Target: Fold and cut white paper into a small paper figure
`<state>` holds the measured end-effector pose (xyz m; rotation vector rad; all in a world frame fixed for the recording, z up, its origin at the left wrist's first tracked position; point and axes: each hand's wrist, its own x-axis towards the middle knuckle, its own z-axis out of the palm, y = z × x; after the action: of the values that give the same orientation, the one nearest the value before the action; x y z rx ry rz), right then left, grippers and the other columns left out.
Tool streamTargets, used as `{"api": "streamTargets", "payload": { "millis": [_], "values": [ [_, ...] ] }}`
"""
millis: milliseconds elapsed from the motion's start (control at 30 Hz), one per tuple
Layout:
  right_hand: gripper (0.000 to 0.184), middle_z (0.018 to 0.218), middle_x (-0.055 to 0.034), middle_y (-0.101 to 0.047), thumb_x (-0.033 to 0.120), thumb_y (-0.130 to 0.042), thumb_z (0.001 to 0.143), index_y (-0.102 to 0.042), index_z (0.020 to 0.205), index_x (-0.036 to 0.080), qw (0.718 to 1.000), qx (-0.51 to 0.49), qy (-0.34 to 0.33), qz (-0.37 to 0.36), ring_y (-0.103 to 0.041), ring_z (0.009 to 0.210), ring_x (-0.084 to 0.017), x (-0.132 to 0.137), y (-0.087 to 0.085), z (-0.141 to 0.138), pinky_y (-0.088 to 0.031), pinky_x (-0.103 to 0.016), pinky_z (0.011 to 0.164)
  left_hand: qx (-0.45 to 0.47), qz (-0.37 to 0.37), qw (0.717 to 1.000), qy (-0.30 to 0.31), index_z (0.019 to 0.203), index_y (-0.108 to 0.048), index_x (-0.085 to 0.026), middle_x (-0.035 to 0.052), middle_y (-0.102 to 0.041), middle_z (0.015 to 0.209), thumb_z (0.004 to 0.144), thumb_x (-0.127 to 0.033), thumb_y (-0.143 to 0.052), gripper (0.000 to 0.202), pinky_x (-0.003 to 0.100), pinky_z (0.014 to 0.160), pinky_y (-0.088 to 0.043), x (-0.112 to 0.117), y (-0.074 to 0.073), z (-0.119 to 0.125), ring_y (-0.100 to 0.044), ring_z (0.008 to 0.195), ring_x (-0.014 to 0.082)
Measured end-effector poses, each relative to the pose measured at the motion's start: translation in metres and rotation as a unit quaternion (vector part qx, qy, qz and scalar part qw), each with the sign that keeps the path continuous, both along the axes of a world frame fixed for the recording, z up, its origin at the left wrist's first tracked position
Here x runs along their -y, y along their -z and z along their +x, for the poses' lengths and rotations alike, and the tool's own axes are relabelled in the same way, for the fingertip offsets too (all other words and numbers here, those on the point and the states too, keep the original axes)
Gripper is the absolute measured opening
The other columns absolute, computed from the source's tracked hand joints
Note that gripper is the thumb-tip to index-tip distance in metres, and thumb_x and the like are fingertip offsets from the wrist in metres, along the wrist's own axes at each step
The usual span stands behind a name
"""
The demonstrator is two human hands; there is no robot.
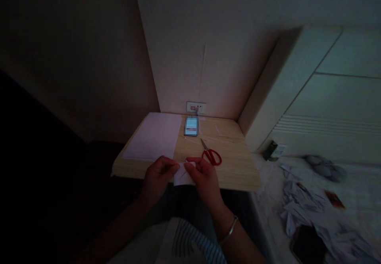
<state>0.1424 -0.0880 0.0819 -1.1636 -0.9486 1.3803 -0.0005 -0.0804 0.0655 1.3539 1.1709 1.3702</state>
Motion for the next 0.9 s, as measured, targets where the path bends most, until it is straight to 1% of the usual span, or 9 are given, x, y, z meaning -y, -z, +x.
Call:
{"api": "streamTargets", "payload": {
  "millis": [100, 167, 200, 267, 333, 400, 600, 767, 900],
  "values": [
    [0.025, 0.060, 0.0014, -0.061, 0.039, -0.073, 0.065, -0.067, 0.078, 0.019, 1.000, 0.008, -0.001, -0.012, -0.049, 0.050, -0.011, -0.001, -0.001, 0.000, -0.037, -0.024, 0.049, 0.014, -0.015, 1.000, 0.003, 0.072, -0.057, -0.017, -0.0030, -0.059, 0.065, 0.072, -0.026, -0.065, 0.013, 0.020, 0.060, -0.042, -0.001, 0.000, 0.001, -0.054, 0.062, 0.0100],
    [0.024, 0.059, 0.0011, -0.060, 0.040, -0.072, 0.065, -0.067, 0.073, 0.018, 1.000, 0.021, 0.020, -0.003, -0.049, 0.050, -0.012, -0.002, -0.001, 0.000, -0.038, -0.025, 0.049, 0.051, -0.046, 0.998, 0.007, 0.077, -0.056, -0.017, -0.0038, -0.059, 0.064, 0.070, -0.027, -0.067, 0.017, 0.020, 0.057, -0.042, -0.001, -0.001, 0.002, -0.054, 0.061, 0.0100],
    [0.024, 0.060, 0.0008, -0.061, 0.040, -0.072, 0.065, -0.067, 0.073, 0.019, 0.999, 0.029, 0.034, 0.007, -0.050, 0.051, -0.013, -0.002, 0.000, 0.000, -0.038, -0.025, 0.049, 0.069, -0.069, 0.995, 0.018, 0.081, -0.056, -0.017, -0.0040, -0.059, 0.064, 0.069, -0.028, -0.068, 0.020, 0.020, 0.056, -0.042, -0.001, -0.001, 0.002, -0.055, 0.060, 0.0101],
    [0.022, 0.062, 0.0002, -0.062, 0.040, -0.071, 0.065, -0.067, 0.073, 0.020, 0.997, 0.041, 0.061, 0.028, -0.052, 0.054, -0.015, -0.004, 0.000, 0.000, -0.040, -0.027, 0.051, 0.086, -0.123, 0.987, 0.065, 0.082, -0.056, -0.016, -0.0035, -0.059, 0.064, 0.068, -0.031, -0.067, 0.023, 0.020, 0.053, -0.042, -0.001, -0.002, 0.004, -0.055, 0.056, 0.0102],
    [0.021, 0.065, -0.0004, -0.064, 0.040, -0.070, 0.066, -0.067, 0.072, 0.021, 0.995, 0.046, 0.077, 0.043, -0.054, 0.056, -0.016, -0.005, 0.001, 0.000, -0.041, -0.028, 0.052, 0.089, -0.167, 0.976, 0.110, 0.076, -0.056, -0.015, -0.0026, -0.060, 0.062, 0.069, -0.034, -0.066, 0.023, 0.021, 0.052, -0.043, 0.000, -0.002, 0.004, -0.054, 0.053, 0.0099],
    [0.021, 0.066, -0.0008, -0.065, 0.041, -0.070, 0.066, -0.066, 0.072, 0.021, 0.995, 0.043, 0.083, 0.046, -0.053, 0.056, -0.016, -0.006, 0.002, -0.001, -0.042, -0.028, 0.051, 0.097, -0.186, 0.970, 0.123, 0.070, -0.055, -0.014, -0.0028, -0.059, 0.061, 0.068, -0.034, -0.066, 0.023, 0.021, 0.052, -0.044, 0.001, -0.003, 0.004, -0.054, 0.052, 0.0093],
    [0.022, 0.063, -0.0011, -0.063, 0.042, -0.070, 0.067, -0.063, 0.071, 0.021, 0.994, 0.014, 0.100, 0.028, -0.050, 0.052, -0.015, -0.006, 0.006, -0.002, -0.041, -0.027, 0.048, 0.110, -0.156, 0.977, 0.097, 0.072, -0.054, -0.014, -0.0051, -0.055, 0.059, 0.067, -0.034, -0.067, 0.025, 0.018, 0.046, -0.040, 0.002, -0.006, 0.006, -0.050, 0.046, 0.0062],
    [0.021, 0.067, -0.0005, -0.062, 0.041, -0.068, 0.070, -0.063, 0.073, 0.020, 0.993, 0.002, 0.107, 0.048, -0.052, 0.057, -0.015, -0.005, 0.010, -0.008, -0.042, -0.027, 0.053, 0.078, -0.166, 0.982, 0.046, 0.074, -0.053, -0.016, -0.0039, -0.054, 0.058, 0.075, -0.046, -0.057, 0.031, 0.019, 0.040, -0.038, 0.003, -0.007, 0.011, -0.052, 0.044, 0.0095],
    [0.022, 0.070, 0.0000, -0.062, 0.041, -0.067, 0.071, -0.063, 0.076, 0.021, 0.991, 0.005, 0.117, 0.059, -0.052, 0.059, -0.015, -0.003, 0.013, -0.014, -0.042, -0.027, 0.054, 0.055, -0.125, 0.990, 0.017, 0.071, -0.050, -0.017, -0.0069, -0.043, 0.054, 0.079, -0.046, -0.052, 0.030, 0.018, 0.039, -0.032, 0.001, -0.001, 0.014, -0.042, 0.042, 0.0070]
  ]
}}
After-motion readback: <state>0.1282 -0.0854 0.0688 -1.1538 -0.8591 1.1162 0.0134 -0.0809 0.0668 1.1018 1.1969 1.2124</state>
